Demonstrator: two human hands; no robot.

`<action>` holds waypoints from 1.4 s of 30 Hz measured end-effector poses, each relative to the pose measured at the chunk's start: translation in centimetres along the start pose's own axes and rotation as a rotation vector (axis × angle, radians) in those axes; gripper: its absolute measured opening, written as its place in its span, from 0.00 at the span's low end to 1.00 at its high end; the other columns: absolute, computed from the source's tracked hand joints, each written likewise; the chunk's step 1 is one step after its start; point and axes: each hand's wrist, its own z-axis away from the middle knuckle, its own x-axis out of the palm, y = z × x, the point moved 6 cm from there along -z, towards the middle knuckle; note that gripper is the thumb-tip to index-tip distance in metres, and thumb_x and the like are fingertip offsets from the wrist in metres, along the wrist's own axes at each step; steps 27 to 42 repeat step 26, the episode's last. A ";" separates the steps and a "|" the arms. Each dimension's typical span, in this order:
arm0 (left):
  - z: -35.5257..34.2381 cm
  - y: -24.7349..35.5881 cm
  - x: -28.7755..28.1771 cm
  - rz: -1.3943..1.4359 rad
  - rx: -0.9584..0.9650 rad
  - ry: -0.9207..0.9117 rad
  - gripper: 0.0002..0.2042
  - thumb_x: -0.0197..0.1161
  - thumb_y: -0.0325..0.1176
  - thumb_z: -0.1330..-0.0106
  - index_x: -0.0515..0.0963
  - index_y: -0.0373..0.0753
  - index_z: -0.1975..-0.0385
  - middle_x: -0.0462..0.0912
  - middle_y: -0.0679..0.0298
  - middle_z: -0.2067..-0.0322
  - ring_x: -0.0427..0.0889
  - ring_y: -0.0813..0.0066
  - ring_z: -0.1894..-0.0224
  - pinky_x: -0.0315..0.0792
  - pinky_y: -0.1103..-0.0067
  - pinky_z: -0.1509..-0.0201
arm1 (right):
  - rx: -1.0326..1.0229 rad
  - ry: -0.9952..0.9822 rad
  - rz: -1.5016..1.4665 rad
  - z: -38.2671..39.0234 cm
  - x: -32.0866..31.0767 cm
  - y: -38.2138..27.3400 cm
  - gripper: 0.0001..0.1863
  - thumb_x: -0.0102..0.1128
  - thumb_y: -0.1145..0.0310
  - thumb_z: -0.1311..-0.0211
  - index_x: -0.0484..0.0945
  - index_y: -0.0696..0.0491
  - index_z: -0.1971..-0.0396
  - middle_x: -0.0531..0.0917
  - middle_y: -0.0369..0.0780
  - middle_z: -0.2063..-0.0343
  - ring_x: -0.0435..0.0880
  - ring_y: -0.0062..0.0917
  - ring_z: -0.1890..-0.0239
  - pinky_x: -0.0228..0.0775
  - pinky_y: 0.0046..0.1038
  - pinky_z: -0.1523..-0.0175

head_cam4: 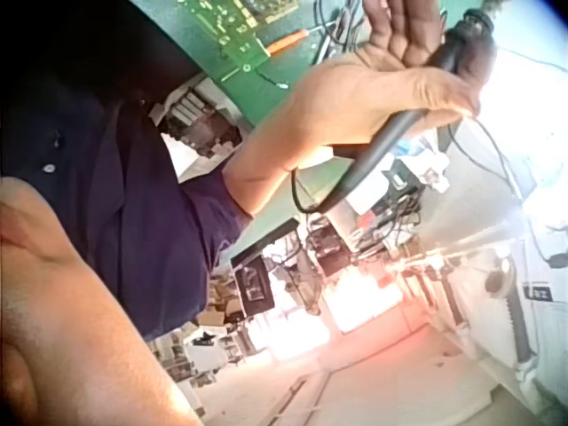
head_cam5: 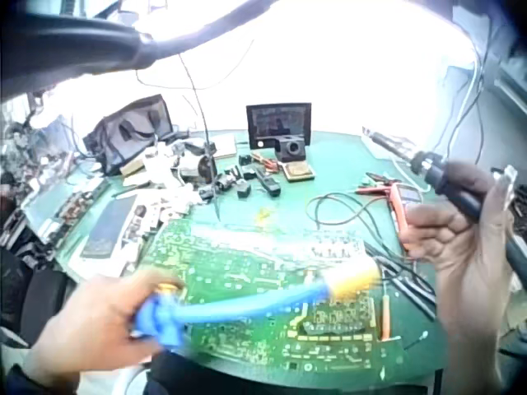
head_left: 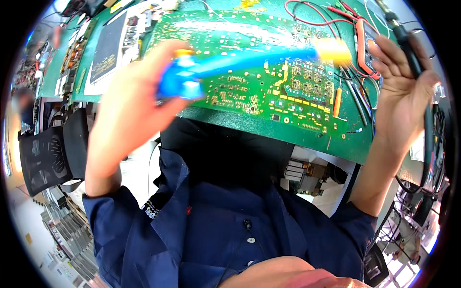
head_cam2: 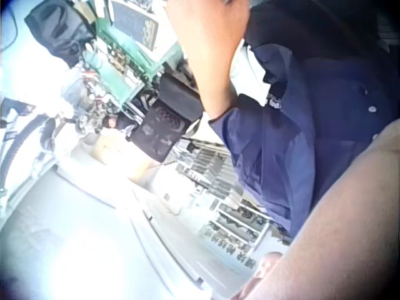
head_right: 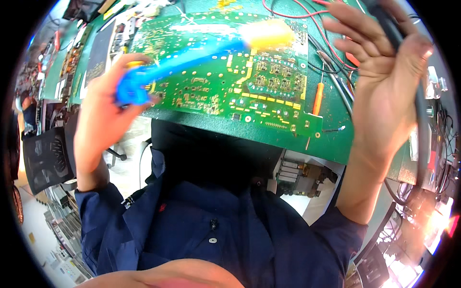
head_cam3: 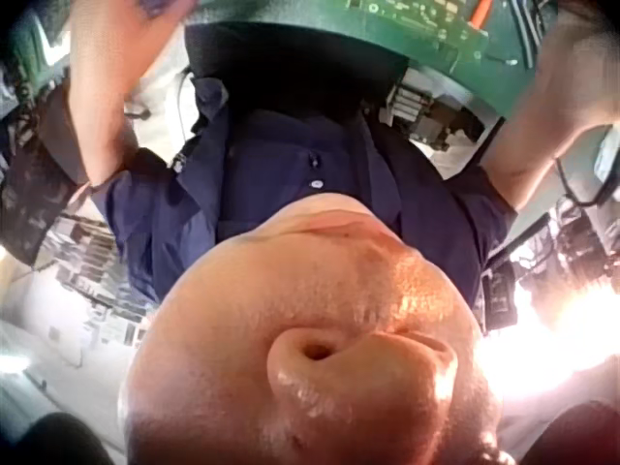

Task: The person uses a soldering iron and a desoldering pump to manipulate components on a large green circuit board at a repair bench.

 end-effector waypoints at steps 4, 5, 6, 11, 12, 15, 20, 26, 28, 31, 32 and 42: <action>0.2 4.5 2.8 -0.299 0.245 -0.054 0.20 0.66 0.26 0.51 0.70 0.43 0.57 0.79 0.55 0.77 0.80 0.51 0.71 0.71 0.64 0.70 | 0.039 -0.223 -0.555 1.6 4.7 0.0 0.48 0.27 0.29 0.38 0.61 0.64 0.42 0.69 0.65 0.45 0.67 0.59 0.40 0.61 0.47 0.37; 0.2 4.9 3.2 -0.386 0.204 -0.078 0.20 0.66 0.27 0.51 0.69 0.43 0.57 0.78 0.56 0.78 0.80 0.52 0.72 0.71 0.63 0.71 | 0.017 -0.298 -0.522 1.7 4.9 -0.5 0.50 0.27 0.27 0.41 0.61 0.64 0.43 0.69 0.65 0.45 0.67 0.58 0.40 0.60 0.48 0.37; 0.1 5.2 3.1 -0.395 0.216 -0.046 0.21 0.66 0.28 0.51 0.69 0.43 0.56 0.78 0.56 0.78 0.80 0.52 0.72 0.71 0.63 0.71 | -0.010 -0.372 -0.485 1.9 5.1 -1.1 0.53 0.26 0.24 0.43 0.62 0.63 0.43 0.69 0.65 0.45 0.68 0.58 0.40 0.60 0.50 0.36; 0.2 7.5 3.1 -0.413 0.195 0.006 0.16 0.59 0.31 0.44 0.68 0.44 0.55 0.80 0.56 0.78 0.82 0.53 0.74 0.73 0.65 0.74 | -0.127 -0.424 -0.489 3.4 6.3 -1.7 0.55 0.25 0.21 0.47 0.63 0.62 0.44 0.71 0.65 0.47 0.70 0.58 0.42 0.56 0.52 0.35; 0.2 8.2 3.5 -0.417 0.208 -0.004 0.15 0.59 0.31 0.44 0.68 0.43 0.56 0.80 0.55 0.79 0.82 0.53 0.74 0.74 0.65 0.75 | -0.133 -0.431 -0.507 3.7 6.6 -1.8 0.55 0.25 0.21 0.48 0.62 0.62 0.44 0.71 0.65 0.47 0.70 0.58 0.42 0.56 0.52 0.35; 0.5 9.8 4.0 -0.417 0.263 -0.083 0.13 0.58 0.30 0.43 0.68 0.41 0.58 0.79 0.54 0.80 0.82 0.54 0.76 0.74 0.66 0.77 | -0.078 -0.432 -0.523 4.8 8.1 -1.8 0.56 0.26 0.20 0.49 0.61 0.62 0.44 0.70 0.66 0.47 0.70 0.58 0.42 0.54 0.52 0.34; 0.9 11.7 5.7 -0.388 0.528 0.082 0.13 0.57 0.29 0.43 0.68 0.39 0.59 0.78 0.55 0.82 0.82 0.57 0.77 0.74 0.67 0.77 | 0.008 -0.378 -0.457 6.1 9.3 -1.1 0.57 0.25 0.20 0.49 0.66 0.66 0.49 0.76 0.62 0.53 0.79 0.46 0.49 0.63 0.40 0.37; -0.6 6.6 4.7 -0.435 0.387 0.081 0.21 0.63 0.29 0.48 0.68 0.44 0.53 0.80 0.54 0.77 0.83 0.51 0.71 0.75 0.64 0.70 | -0.195 -0.372 -0.011 4.7 8.2 -3.3 0.41 0.34 0.35 0.34 0.70 0.64 0.53 0.79 0.56 0.57 0.80 0.44 0.50 0.64 0.39 0.39; -0.6 6.6 4.7 -0.435 0.387 0.081 0.21 0.63 0.29 0.48 0.68 0.44 0.53 0.80 0.54 0.77 0.83 0.51 0.71 0.75 0.64 0.70 | -0.195 -0.372 -0.011 4.7 8.2 -3.3 0.41 0.34 0.35 0.34 0.70 0.64 0.53 0.79 0.56 0.57 0.80 0.44 0.50 0.64 0.39 0.39; -0.6 6.6 4.7 -0.435 0.387 0.081 0.21 0.63 0.29 0.48 0.68 0.44 0.53 0.80 0.54 0.77 0.83 0.51 0.71 0.75 0.64 0.70 | -0.195 -0.372 -0.011 4.7 8.2 -3.3 0.41 0.34 0.35 0.34 0.70 0.64 0.53 0.79 0.56 0.57 0.80 0.44 0.50 0.64 0.39 0.39; -0.6 6.6 4.7 -0.435 0.387 0.081 0.21 0.63 0.29 0.48 0.68 0.44 0.53 0.80 0.54 0.77 0.83 0.51 0.71 0.75 0.64 0.70 | -0.195 -0.372 -0.011 4.7 8.2 -3.3 0.41 0.34 0.35 0.34 0.70 0.64 0.53 0.79 0.56 0.57 0.80 0.44 0.50 0.64 0.39 0.39; -0.6 6.6 4.7 -0.435 0.387 0.081 0.21 0.63 0.29 0.48 0.68 0.44 0.53 0.80 0.54 0.77 0.83 0.51 0.71 0.75 0.64 0.70 | -0.195 -0.372 -0.011 4.7 8.2 -3.3 0.41 0.34 0.35 0.34 0.70 0.64 0.53 0.79 0.56 0.57 0.80 0.44 0.50 0.64 0.39 0.39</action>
